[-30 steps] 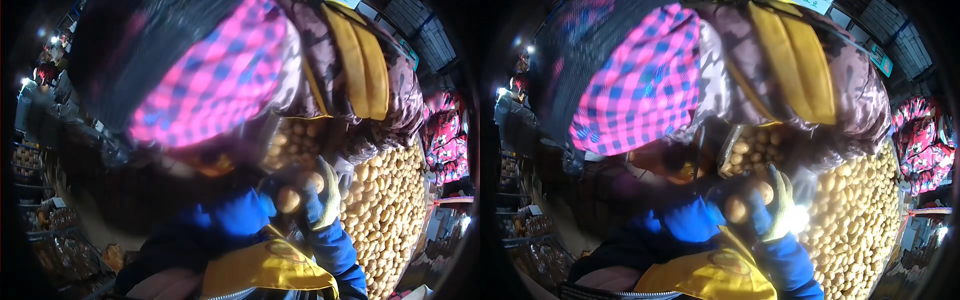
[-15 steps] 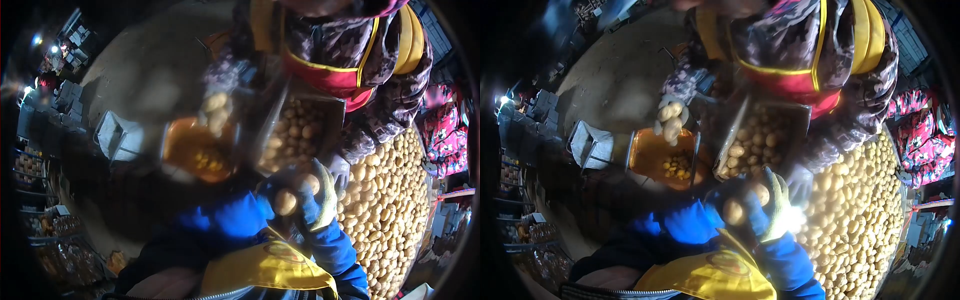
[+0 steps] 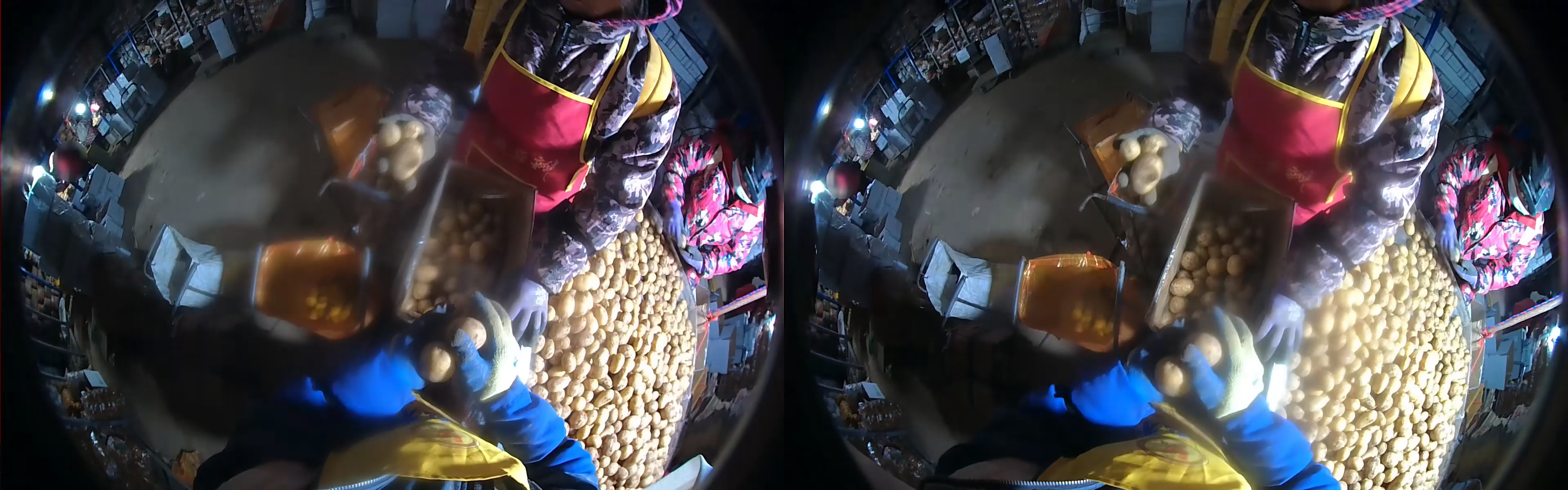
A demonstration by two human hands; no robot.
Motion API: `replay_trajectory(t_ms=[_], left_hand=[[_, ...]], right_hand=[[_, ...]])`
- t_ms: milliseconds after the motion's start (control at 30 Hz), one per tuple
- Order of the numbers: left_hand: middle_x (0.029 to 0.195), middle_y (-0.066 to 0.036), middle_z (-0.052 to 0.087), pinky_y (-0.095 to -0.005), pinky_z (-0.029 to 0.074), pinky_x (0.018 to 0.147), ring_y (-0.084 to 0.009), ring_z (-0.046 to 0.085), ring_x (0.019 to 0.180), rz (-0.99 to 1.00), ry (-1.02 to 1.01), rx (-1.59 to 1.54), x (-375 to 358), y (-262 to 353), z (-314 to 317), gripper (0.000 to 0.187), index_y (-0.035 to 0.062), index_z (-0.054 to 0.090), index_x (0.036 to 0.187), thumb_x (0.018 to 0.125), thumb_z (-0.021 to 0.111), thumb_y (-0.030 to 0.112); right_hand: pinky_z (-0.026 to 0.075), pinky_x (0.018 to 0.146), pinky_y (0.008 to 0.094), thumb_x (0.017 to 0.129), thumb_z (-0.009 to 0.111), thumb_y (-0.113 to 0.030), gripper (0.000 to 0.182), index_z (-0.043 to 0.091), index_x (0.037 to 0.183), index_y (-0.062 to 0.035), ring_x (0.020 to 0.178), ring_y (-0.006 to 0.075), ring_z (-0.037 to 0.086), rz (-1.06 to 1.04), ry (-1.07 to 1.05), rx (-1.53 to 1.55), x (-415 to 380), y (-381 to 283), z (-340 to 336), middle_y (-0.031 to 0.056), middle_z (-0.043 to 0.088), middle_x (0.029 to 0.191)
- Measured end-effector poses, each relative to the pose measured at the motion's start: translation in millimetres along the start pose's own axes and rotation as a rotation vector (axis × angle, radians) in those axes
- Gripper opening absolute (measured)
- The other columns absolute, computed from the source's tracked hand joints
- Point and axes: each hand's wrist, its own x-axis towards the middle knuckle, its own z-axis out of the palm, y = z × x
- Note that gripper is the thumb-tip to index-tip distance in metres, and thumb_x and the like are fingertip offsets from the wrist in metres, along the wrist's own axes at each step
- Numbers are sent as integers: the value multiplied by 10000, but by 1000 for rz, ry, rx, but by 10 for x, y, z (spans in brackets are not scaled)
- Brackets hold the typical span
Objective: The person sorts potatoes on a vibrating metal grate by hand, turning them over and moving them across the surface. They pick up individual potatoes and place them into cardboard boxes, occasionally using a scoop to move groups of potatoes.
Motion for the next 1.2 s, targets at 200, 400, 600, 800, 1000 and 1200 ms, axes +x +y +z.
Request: replay_trajectory(t_ms=[200, 400, 600, 800, 1000, 1200], left_hand=[[1222, -54, 703, -333, 559, 965, -183, 666, 1129, 23, 22, 3, 83, 195, -186, 288, 57, 652, 1313, 1066, 596, 193], [1215, -46, 705, -332, 566, 951, -181, 669, 1114, 127, -38, 147, 633, 268, -318, 273, 66, 654, 1304, 1061, 614, 182], [1126, -110, 749, -433, 588, 882, -313, 723, 1051, 541, 27, 905, 916, 384, -310, 188, 97, 710, 1135, 1019, 622, 216], [1193, -106, 734, -442, 595, 904, -317, 718, 1081, 533, 18, 896, 987, 255, -481, 232, 114, 712, 1191, 1013, 638, 243], [1249, -50, 679, -365, 561, 986, -201, 663, 1138, 277, -44, 496, 1059, 49, -659, 337, 99, 667, 1298, 1039, 639, 314], [1182, 13, 647, -274, 576, 911, -103, 642, 1044, -50, -115, -160, 1003, 352, -328, 249, 101, 626, 1322, 1084, 601, 169]], right_hand=[[595, 897, 572, 947, 757, -276, 528, 635, 1424, -83, 1116, 499, 671, -58, 10, 85, 403, -58, 243, 306, 622, 1357], [580, 985, 466, 899, 802, -458, 720, 622, 1414, 12, 1179, 434, 698, 203, -43, 265, 620, -7, 530, 253, 642, 1379], [581, 984, 467, 906, 798, -455, 719, 625, 1436, 0, 1182, 424, 704, 227, -71, 290, 781, -39, 632, 244, 651, 1382], [581, 982, 468, 922, 777, -471, 693, 633, 1429, -21, 1192, 426, 698, 255, -65, 298, 810, -57, 606, 241, 653, 1370], [583, 973, 481, 922, 765, -492, 699, 632, 1424, -23, 1186, 431, 698, 226, -83, 260, 711, 81, 646, 240, 650, 1371], [586, 965, 481, 926, 760, -490, 693, 625, 1428, -32, 1158, 428, 704, 165, -104, 269, 768, 76, 698, 233, 654, 1356]])
